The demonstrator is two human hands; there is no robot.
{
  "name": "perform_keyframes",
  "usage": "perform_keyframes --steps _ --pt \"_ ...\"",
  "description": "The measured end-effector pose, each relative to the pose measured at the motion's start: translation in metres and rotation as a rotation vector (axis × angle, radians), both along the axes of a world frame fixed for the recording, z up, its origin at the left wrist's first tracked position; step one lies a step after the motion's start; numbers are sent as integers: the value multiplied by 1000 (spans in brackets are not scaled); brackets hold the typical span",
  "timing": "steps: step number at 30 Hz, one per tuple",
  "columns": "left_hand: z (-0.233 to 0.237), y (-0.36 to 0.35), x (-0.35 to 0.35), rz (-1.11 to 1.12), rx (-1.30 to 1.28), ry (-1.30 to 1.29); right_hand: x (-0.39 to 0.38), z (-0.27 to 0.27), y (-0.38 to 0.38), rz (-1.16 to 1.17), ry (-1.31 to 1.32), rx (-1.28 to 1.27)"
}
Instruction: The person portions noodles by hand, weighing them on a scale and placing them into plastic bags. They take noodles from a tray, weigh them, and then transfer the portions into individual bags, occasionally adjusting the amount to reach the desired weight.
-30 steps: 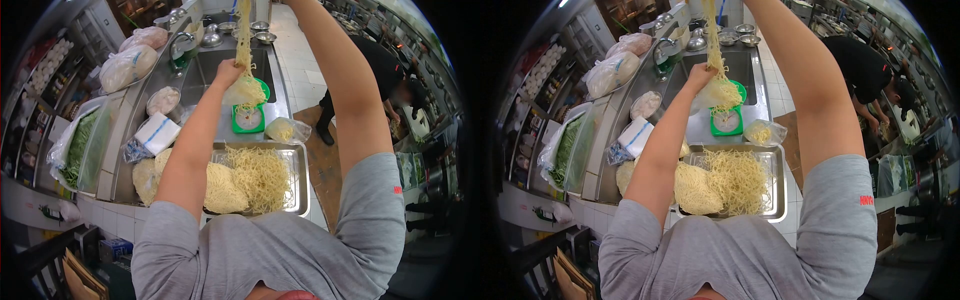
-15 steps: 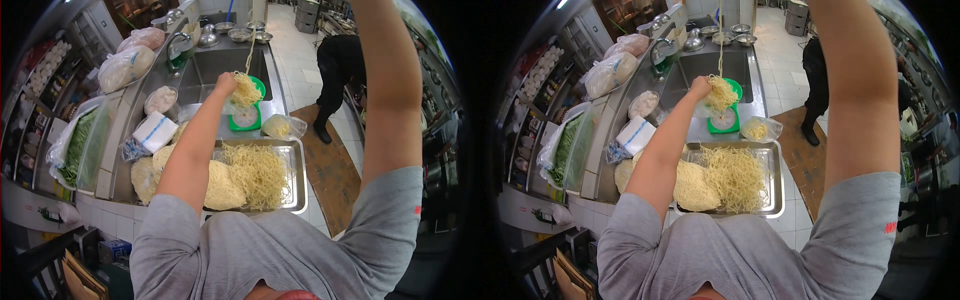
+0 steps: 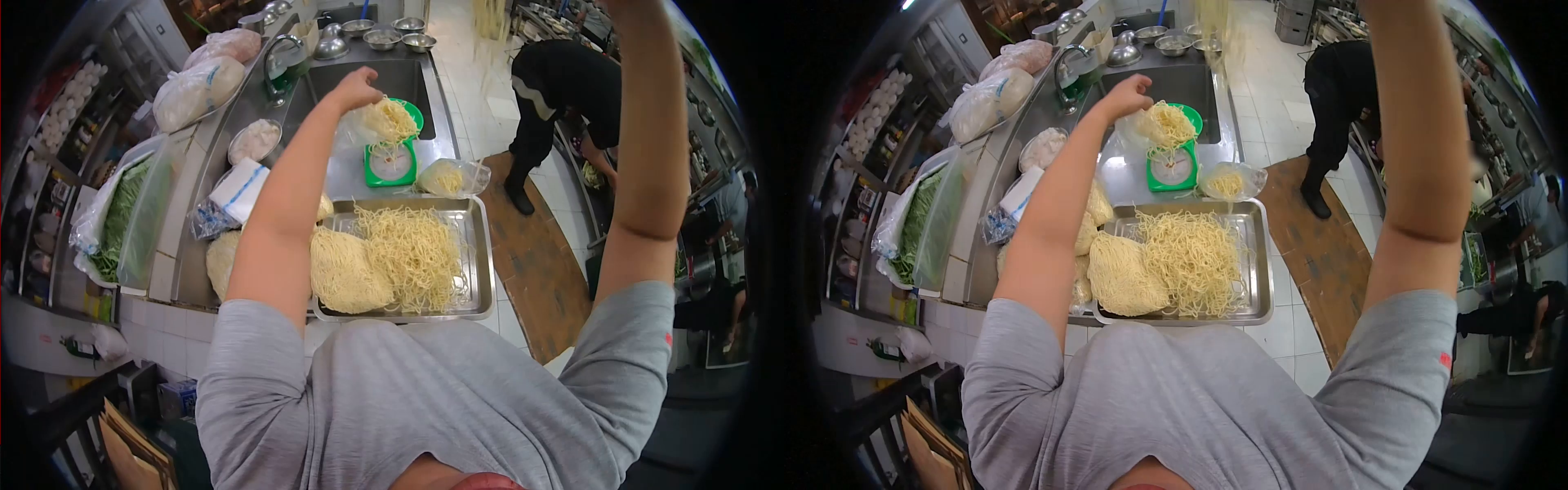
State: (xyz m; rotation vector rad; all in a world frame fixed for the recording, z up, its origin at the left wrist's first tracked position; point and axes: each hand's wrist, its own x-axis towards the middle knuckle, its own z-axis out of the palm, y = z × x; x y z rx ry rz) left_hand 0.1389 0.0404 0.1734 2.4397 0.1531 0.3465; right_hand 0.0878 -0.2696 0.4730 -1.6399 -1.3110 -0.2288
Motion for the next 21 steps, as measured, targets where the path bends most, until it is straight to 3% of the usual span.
perform_keyframes --steps 3,5,6,7,8,10,13,17,21 --pt "21 0 -24 -25 -45 -167 -36 -95 -8 55 347 -74" --pt "39 -7 -46 -4 0 -226 -52 -154 -5 288 472 -335" --pt "43 -9 -56 8 24 -257 -66 -186 1 207 541 -403" --pt "43 -8 -64 7 38 -280 -71 -215 4 172 455 -618" --pt "43 -7 -72 5 54 -304 -71 -258 6 165 409 -617" --pt "41 -5 -89 1 67 -334 -74 -304 9 154 356 -869" --pt "33 -7 -112 5 40 -352 -36 -344 32 66 341 -815" --pt "12 -11 -139 51 -38 -314 47 -366 83 -438 463 -627" --pt "-7 -12 -160 59 -136 -268 90 -413 113 -629 416 -801"
